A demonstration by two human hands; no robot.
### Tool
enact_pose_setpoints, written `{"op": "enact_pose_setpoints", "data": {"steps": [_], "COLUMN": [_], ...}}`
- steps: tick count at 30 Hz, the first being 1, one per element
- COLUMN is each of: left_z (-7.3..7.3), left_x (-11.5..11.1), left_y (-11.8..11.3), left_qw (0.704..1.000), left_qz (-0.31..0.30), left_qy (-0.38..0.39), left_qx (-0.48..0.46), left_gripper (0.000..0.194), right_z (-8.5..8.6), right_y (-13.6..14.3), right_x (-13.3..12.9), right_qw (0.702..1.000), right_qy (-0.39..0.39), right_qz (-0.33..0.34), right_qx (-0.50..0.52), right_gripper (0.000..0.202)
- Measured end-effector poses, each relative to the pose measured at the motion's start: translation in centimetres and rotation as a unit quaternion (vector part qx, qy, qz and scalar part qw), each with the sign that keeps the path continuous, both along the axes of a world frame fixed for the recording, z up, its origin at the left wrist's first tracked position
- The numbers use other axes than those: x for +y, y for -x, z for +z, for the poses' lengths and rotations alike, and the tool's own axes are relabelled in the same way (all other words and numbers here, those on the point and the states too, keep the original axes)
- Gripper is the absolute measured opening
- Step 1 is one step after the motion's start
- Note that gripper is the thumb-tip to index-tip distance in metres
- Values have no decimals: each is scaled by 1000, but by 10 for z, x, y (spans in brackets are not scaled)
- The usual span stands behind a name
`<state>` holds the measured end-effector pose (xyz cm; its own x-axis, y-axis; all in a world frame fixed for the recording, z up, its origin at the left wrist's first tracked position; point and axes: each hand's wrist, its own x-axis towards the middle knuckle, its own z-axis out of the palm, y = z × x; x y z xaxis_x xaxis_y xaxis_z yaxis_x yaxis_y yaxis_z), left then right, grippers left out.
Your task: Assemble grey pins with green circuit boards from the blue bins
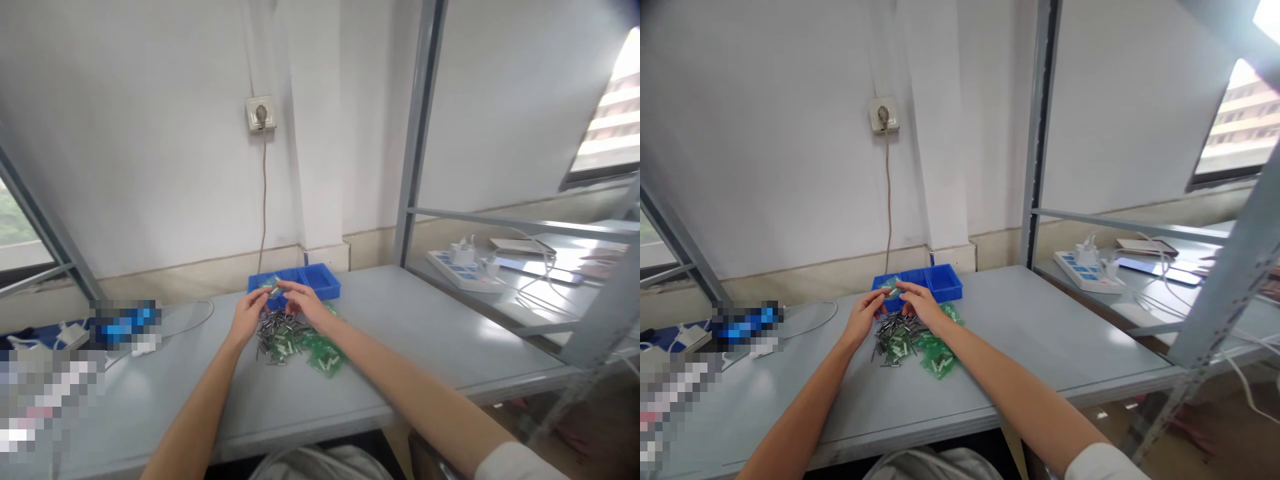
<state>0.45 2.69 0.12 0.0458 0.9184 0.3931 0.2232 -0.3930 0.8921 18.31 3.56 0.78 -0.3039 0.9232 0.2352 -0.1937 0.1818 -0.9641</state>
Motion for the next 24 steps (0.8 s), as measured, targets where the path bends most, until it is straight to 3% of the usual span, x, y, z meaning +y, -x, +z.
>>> {"op": "enact_pose_setpoints", "data": {"steps": [11,16,19,21,24], "left_z": [3,-3,-5,-4,0], "left_x": [-1,9,11,9,3], "left_y": [4,9,10,10,6], "left_qw": [995,994,993,993,992], "left_qz": [92,102,114,115,115], "left_qy": [-26,-29,-11,-12,-22], "left_qx": [-21,15,13,27,54], "left_gripper": [40,49,51,44,34], "right_z": [1,6,9,13,18], "right_y": [-5,-7,-10,-16,-31], "right_x": [6,5,4,2,-3], "right_qw": [992,993,985,945,818], "right_qy": [12,16,-38,-120,-188], "right_qz": [-127,-115,-108,-140,-226], "right_qx": [-4,-29,-133,-269,-494], "right_gripper": [36,28,25,22,24]}}
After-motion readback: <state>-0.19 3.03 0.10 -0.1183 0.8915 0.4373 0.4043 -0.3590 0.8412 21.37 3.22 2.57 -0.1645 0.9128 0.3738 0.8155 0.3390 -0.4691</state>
